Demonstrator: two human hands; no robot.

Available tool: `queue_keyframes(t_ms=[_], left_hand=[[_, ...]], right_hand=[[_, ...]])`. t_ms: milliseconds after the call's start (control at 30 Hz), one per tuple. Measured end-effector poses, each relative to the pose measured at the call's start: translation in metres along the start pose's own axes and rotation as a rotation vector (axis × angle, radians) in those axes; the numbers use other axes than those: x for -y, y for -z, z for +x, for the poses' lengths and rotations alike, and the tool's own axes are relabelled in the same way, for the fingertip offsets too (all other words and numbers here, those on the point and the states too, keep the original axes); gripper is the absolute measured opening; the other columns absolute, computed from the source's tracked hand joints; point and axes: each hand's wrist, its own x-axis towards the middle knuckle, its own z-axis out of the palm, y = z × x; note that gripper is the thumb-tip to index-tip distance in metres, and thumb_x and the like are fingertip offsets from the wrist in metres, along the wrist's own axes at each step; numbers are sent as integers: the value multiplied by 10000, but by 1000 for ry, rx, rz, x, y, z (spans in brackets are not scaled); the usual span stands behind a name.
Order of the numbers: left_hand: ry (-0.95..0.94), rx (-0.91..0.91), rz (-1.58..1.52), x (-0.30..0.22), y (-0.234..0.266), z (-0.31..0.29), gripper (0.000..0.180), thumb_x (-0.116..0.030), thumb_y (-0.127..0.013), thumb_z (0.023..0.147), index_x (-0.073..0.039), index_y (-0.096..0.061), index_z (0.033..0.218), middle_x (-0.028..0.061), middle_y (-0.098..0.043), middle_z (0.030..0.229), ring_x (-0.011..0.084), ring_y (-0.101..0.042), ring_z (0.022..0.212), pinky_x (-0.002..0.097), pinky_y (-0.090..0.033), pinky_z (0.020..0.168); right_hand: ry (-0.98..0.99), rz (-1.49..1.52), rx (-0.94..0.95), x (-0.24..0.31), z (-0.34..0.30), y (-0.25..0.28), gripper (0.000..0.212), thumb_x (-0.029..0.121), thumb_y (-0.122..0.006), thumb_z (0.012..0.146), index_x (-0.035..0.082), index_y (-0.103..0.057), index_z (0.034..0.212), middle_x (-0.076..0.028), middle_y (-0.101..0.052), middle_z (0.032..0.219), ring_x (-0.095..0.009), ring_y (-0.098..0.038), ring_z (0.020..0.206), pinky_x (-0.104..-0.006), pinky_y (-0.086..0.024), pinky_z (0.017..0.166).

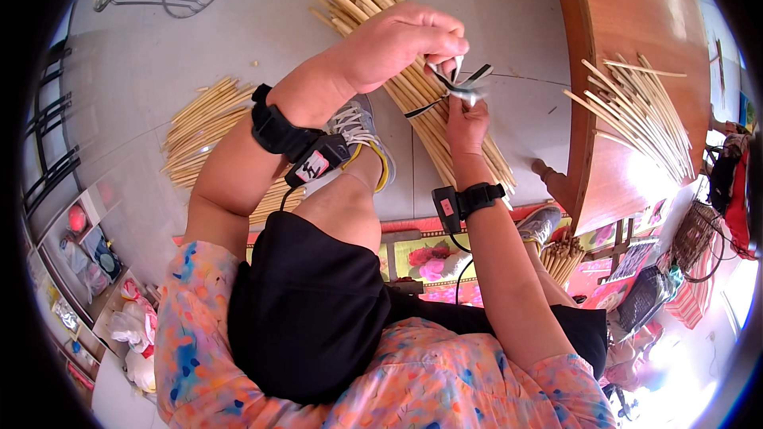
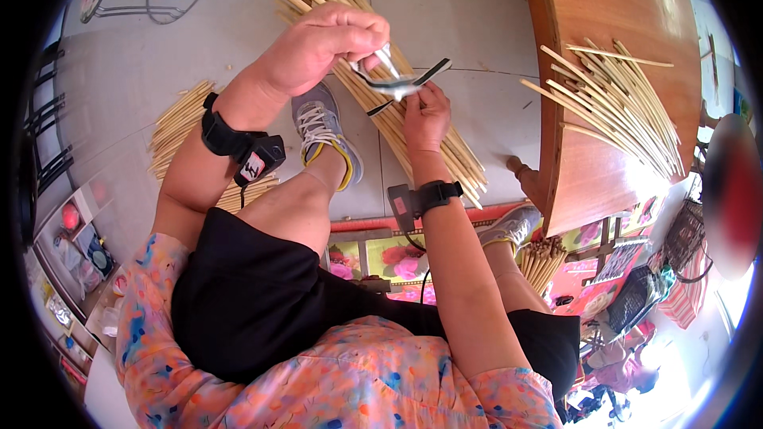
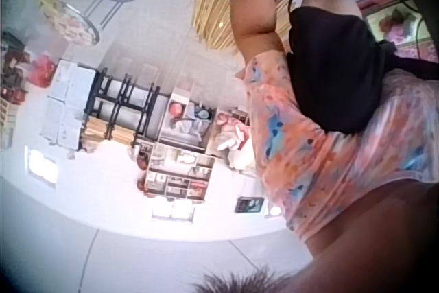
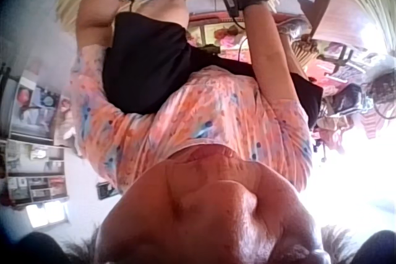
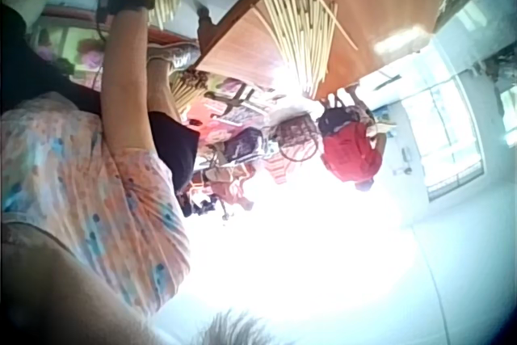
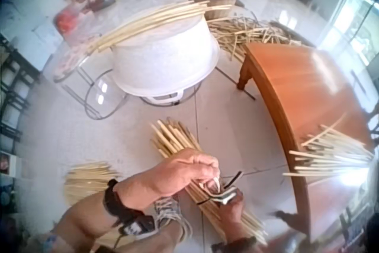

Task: The person bundles a stack of wooden sticks using a black plastic tie and then places them aside before arranging another set of sticks on a table.

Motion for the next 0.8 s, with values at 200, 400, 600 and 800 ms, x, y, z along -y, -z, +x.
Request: queue_keyframes(t_ms=[200,400,600,800], left_hand=[[-194,-265,476,37,11,20,171,-188,-545,902,-20,-561,874,61,-555,789,149,-553,728,276,-437,668],[-102,-97,1093,96,9,6,210,-188,-689,723,-50,-541,779,81,-567,714,257,-584,679,330,-448,591],[-87,-224,1404,131,-13,6,288,-240,-724,680,-59,-537,803,83,-543,794,303,-607,726,399,-499,605],[-102,-297,1387,140,-17,10,151,-129,-653,723,-68,-543,807,76,-549,786,301,-600,706,399,-492,587]], right_hand=[[-61,170,12,4,1,-8,124,140,-644,812,20,-674,824,-117,-655,900,-272,-607,871,-328,-469,765],[-155,262,29,-10,6,-7,153,136,-638,826,-11,-638,781,-106,-635,852,-238,-599,775,-321,-471,720],[-489,555,184,27,10,13,137,128,-622,852,-7,-643,868,-32,-631,843,-160,-596,791,-282,-476,722],[-605,566,269,37,20,31,249,154,-584,881,2,-616,1075,-30,-616,948,-120,-564,909,-268,-457,780]])
